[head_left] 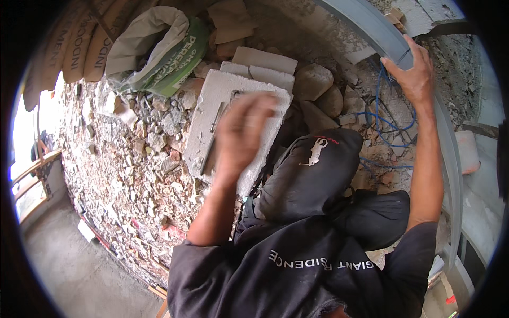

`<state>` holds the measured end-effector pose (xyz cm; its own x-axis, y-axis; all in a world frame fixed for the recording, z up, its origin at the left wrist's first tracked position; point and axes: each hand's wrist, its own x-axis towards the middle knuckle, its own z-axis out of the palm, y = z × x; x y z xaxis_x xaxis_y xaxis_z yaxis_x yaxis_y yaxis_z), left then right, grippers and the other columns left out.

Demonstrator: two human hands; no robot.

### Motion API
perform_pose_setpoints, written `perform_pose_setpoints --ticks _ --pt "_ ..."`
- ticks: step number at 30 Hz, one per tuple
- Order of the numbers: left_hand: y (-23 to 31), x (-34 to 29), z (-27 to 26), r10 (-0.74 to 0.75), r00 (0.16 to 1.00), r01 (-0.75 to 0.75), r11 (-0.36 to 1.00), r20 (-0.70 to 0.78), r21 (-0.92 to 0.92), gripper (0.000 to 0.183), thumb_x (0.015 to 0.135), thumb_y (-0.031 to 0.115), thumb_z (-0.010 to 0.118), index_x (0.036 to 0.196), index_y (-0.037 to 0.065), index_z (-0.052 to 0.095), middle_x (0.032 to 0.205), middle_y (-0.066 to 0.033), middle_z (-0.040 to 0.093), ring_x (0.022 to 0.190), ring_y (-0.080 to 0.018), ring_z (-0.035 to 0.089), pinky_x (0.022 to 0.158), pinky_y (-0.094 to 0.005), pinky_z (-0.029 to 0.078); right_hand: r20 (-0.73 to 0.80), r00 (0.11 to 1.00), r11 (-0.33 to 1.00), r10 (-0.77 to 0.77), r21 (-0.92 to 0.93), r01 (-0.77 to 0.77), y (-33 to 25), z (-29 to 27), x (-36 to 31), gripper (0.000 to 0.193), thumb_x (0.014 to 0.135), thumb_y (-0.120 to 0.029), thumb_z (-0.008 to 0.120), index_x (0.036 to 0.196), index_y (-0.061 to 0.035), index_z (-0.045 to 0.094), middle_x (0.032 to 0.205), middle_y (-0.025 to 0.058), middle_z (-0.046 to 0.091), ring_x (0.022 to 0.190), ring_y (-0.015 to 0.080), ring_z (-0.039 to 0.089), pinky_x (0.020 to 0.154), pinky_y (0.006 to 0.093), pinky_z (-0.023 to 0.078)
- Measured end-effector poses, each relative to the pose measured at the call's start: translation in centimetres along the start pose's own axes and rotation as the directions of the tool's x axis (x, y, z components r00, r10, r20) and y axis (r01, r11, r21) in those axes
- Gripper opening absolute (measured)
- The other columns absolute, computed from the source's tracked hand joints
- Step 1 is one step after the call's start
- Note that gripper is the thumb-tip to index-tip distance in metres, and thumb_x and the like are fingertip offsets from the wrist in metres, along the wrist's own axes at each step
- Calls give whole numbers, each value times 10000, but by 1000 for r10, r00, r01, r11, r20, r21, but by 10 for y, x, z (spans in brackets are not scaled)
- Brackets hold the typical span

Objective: The person cuts small wooden blocks with a hand saw and uses them as shims to secure a long metal trim piece against a concrete wall. They repeatedly position the trim, insert the blocks, and tap them with a hammer to hold the trim in place.

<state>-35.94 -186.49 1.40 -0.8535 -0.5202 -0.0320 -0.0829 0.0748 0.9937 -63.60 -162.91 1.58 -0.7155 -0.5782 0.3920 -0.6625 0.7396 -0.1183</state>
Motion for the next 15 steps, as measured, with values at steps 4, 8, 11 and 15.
perform_pose_setpoints --ticks 4,8,11,15 --pt "-19 -8 -97 -136 954 290 650 -267 702 257 856 271 607 966 41 639 882 -104 669 777 -189 639 711 -316 509 -31 999 1000 -16 8 16 -1 1 0 700 675 -445 734 1255 -123 510 1154 119 532 1061 288 517 885 422 422" --pt "-34 -9 -110 -389 902 388 542 -186 745 303 813 307 643 929 27 652 822 -114 669 759 -200 641 692 -324 492 -49 999 999 -18 31 20 2 0 0 699 663 -442 739 1243 -122 517 1145 116 536 1039 289 522 875 416 423" --pt "-46 -5 -123 -389 918 318 608 -75 727 298 818 308 629 925 30 646 782 -126 664 724 -219 640 669 -337 487 -35 999 999 8 33 -7 1 2 2 718 644 -462 740 1239 -126 519 1139 108 538 1042 294 513 878 428 410" --pt "-39 -2 -108 -273 962 117 470 18 875 227 826 259 583 871 39 621 756 -139 651 713 -290 639 648 -386 482 -42 999 999 32 4 -32 0 1 -1 734 637 -469 732 1250 -135 507 1137 103 541 1052 288 505 894 447 398"
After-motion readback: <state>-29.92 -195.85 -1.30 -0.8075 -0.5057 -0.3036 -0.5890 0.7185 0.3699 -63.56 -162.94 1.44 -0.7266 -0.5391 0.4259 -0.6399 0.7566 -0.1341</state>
